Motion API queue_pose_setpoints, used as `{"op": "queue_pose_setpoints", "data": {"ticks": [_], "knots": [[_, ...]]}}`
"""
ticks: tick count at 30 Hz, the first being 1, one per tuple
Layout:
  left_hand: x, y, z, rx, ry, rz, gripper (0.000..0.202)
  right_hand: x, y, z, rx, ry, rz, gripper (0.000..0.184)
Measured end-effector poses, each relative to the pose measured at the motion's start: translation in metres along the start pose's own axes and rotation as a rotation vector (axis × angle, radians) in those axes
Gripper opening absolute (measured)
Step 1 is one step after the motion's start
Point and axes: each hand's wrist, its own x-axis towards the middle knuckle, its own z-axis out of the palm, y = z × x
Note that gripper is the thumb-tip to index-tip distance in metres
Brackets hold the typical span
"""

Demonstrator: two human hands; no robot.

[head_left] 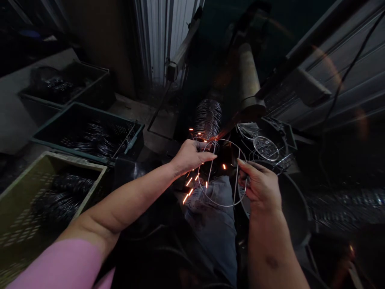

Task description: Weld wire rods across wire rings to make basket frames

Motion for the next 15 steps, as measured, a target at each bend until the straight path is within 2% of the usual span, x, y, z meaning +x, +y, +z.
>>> {"op": "queue_pose_setpoints", "data": {"ticks": [3,6,9,12,15], "knots": [[-0.010,-0.001,-0.004,-0.173,0.054,0.024,0.048,0.002,0.007,0.005,0.035,-0.012,-0.041,0.033],[-0.032,-0.001,-0.018,-0.277,0.160,-0.047,0.063,0.014,0.019,0.019,0.021,-0.038,-0.119,0.032],[-0.060,-0.003,-0.041,-0.293,0.194,-0.093,0.063,0.030,0.029,0.031,-0.165,-0.021,-0.288,0.027],[-0.086,-0.005,-0.064,-0.369,0.167,-0.088,0.060,0.032,0.040,0.029,-0.409,0.043,-0.468,0.025],[-0.104,-0.005,-0.078,-0.499,0.124,-0.114,0.056,0.010,0.062,0.026,-0.483,-0.046,-0.451,0.029]]}}
